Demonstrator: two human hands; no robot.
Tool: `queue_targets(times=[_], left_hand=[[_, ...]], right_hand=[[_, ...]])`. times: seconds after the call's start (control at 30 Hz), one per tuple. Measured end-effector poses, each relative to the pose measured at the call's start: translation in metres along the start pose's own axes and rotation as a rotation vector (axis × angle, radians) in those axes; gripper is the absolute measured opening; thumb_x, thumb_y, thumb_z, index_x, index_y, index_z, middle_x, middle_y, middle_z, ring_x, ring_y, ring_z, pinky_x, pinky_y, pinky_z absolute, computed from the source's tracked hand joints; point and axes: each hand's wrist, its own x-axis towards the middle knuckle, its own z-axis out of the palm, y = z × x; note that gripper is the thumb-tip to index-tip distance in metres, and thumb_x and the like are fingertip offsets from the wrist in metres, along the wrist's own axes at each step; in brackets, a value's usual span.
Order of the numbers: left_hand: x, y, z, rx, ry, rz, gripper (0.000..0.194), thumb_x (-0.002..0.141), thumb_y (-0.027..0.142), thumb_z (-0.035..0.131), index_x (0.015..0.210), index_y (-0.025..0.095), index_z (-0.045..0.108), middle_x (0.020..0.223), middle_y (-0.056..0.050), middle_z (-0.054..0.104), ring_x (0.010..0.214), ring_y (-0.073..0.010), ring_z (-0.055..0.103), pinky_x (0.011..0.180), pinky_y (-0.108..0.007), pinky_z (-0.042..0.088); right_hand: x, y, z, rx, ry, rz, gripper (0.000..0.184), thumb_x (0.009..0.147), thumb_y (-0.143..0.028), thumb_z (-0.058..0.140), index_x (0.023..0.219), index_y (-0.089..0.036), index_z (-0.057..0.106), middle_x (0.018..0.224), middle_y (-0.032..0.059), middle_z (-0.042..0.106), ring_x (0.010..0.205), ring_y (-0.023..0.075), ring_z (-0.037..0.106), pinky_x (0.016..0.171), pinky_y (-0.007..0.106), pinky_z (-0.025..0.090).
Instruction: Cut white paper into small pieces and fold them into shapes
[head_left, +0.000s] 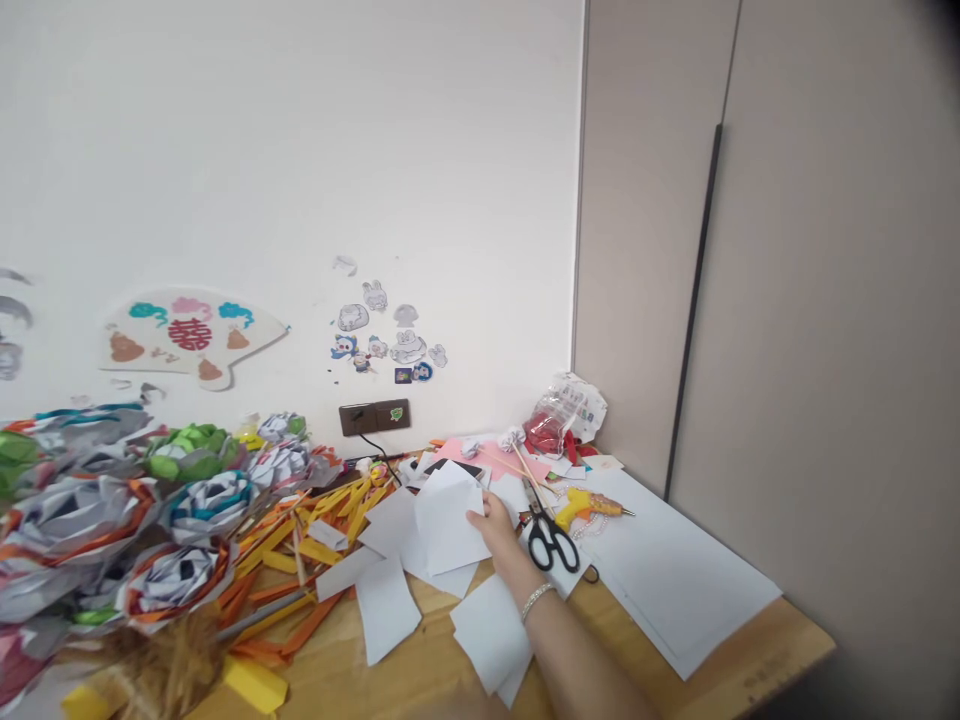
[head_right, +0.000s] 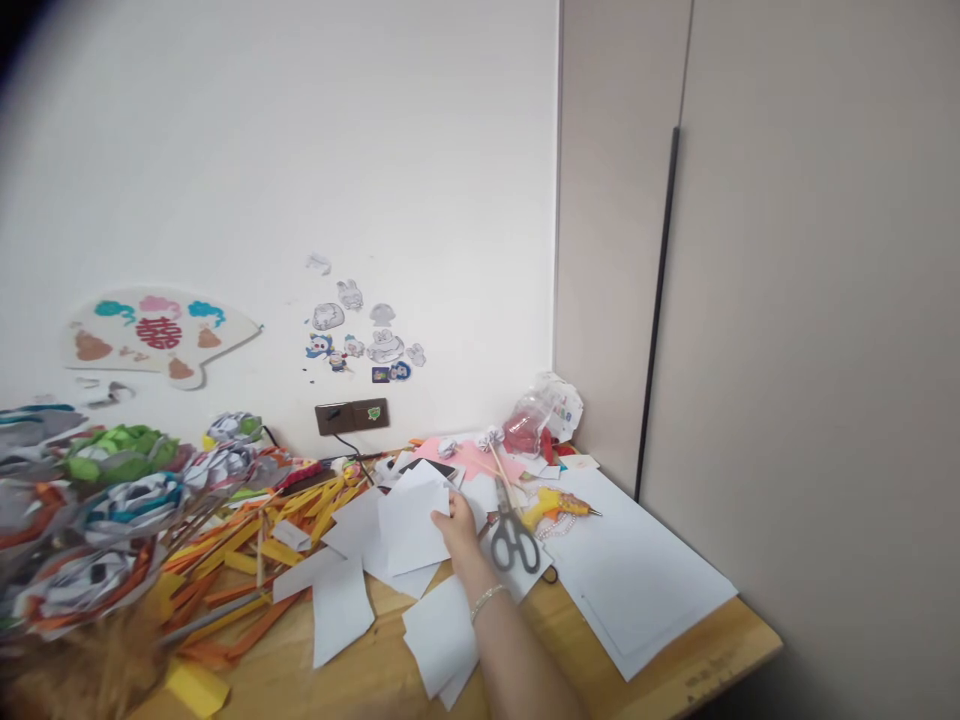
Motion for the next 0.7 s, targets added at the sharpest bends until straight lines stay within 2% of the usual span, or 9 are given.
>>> queue_targets(times=[0.07,0.1,0.13,0.17,0.2,0.27,0.4,0.53,0.7], left_hand=[[0.033,-0.014,-0.026,0.058,0.193,-0.045,0.044,0.078,0.043,0.055,0.118,0.028,0.051,0.113,-0.010,0.059,0.112,-0.0323,0.048,0.088,-0.055,0.042],[0.049,-0.022,-0.038,0.100,0.326,-0.086,0.049,0.075,0.042,0.057,0.120,0.024,0.050,0.115,-0.013,0.057,0.118,-0.0351,0.042,0.095,-0.058,0.033],[0.064,-0.031,-0.049,0.171,0.573,-0.190,0.056,0.067,0.042,0.062,0.118,0.020,0.051,0.115,-0.013,0.057,0.120,-0.0364,0.040,0.099,-0.056,0.029],[0.077,-0.040,-0.057,0.195,0.736,-0.277,0.066,0.059,0.041,0.066,0.118,0.017,0.049,0.119,-0.015,0.054,0.122,-0.0377,0.037,0.100,-0.055,0.028],[0.087,-0.048,-0.062,0.184,0.769,-0.309,0.072,0.056,0.041,0.066,0.119,0.013,0.046,0.122,-0.018,0.052,0.121,-0.0391,0.038,0.099,-0.055,0.029],[0.100,-0.064,-0.065,0.150,0.748,-0.313,0.070,0.056,0.041,0.064,0.116,0.011,0.047,0.120,-0.018,0.054,0.114,-0.0358,0.048,0.094,-0.048,0.038],[0.104,-0.079,-0.053,0.089,0.657,-0.272,0.057,0.059,0.041,0.059,0.107,0.011,0.051,0.112,-0.017,0.060,0.106,-0.0285,0.056,0.089,-0.038,0.043],[0.101,-0.074,-0.046,0.085,0.635,-0.250,0.044,0.064,0.042,0.056,0.099,0.015,0.054,0.103,-0.011,0.064,0.096,-0.0246,0.059,0.084,-0.034,0.045],[0.095,-0.061,-0.049,0.098,0.582,-0.283,0.027,0.064,0.044,0.060,0.071,0.018,0.060,0.065,-0.001,0.063,0.065,-0.0210,0.059,0.062,-0.030,0.046]], right_hand=[[-0.003,-0.006,0.003,0.025,-0.060,-0.018,0.038,0.055,-0.030,0.068,0.087,-0.019,0.051,0.078,0.0024,0.064,0.074,0.0221,0.061,0.068,0.033,0.046],[-0.004,-0.009,0.005,0.036,-0.090,-0.029,0.038,0.056,-0.032,0.069,0.087,-0.019,0.051,0.079,0.0025,0.065,0.074,0.0219,0.061,0.069,0.033,0.046],[-0.005,-0.012,0.006,0.044,-0.117,-0.039,0.039,0.056,-0.034,0.069,0.087,-0.020,0.051,0.079,0.0025,0.065,0.075,0.0217,0.061,0.070,0.033,0.046],[-0.005,-0.014,0.007,0.048,-0.137,-0.049,0.038,0.057,-0.035,0.069,0.087,-0.020,0.051,0.080,0.0022,0.065,0.075,0.0213,0.061,0.071,0.033,0.046],[-0.005,-0.016,0.008,0.046,-0.149,-0.056,0.037,0.056,-0.035,0.069,0.085,-0.020,0.051,0.079,0.0016,0.064,0.075,0.0209,0.060,0.072,0.033,0.046],[-0.003,-0.017,0.007,0.024,-0.151,-0.062,0.035,0.054,-0.031,0.070,0.082,-0.021,0.051,0.076,-0.0005,0.063,0.073,0.0201,0.059,0.070,0.031,0.045],[-0.001,-0.014,0.004,-0.044,-0.121,-0.040,0.033,0.050,-0.017,0.066,0.081,-0.020,0.055,0.070,-0.0033,0.060,0.069,0.0180,0.055,0.064,0.027,0.042],[-0.002,-0.014,0.006,-0.069,-0.084,-0.007,0.031,0.052,-0.014,0.060,0.083,-0.019,0.058,0.067,-0.0040,0.059,0.067,0.0166,0.054,0.063,0.026,0.040],[-0.004,-0.017,0.009,-0.071,-0.094,0.041,0.024,0.053,-0.016,0.058,0.078,-0.018,0.059,0.065,-0.0032,0.061,0.065,0.0180,0.057,0.061,0.027,0.042]])
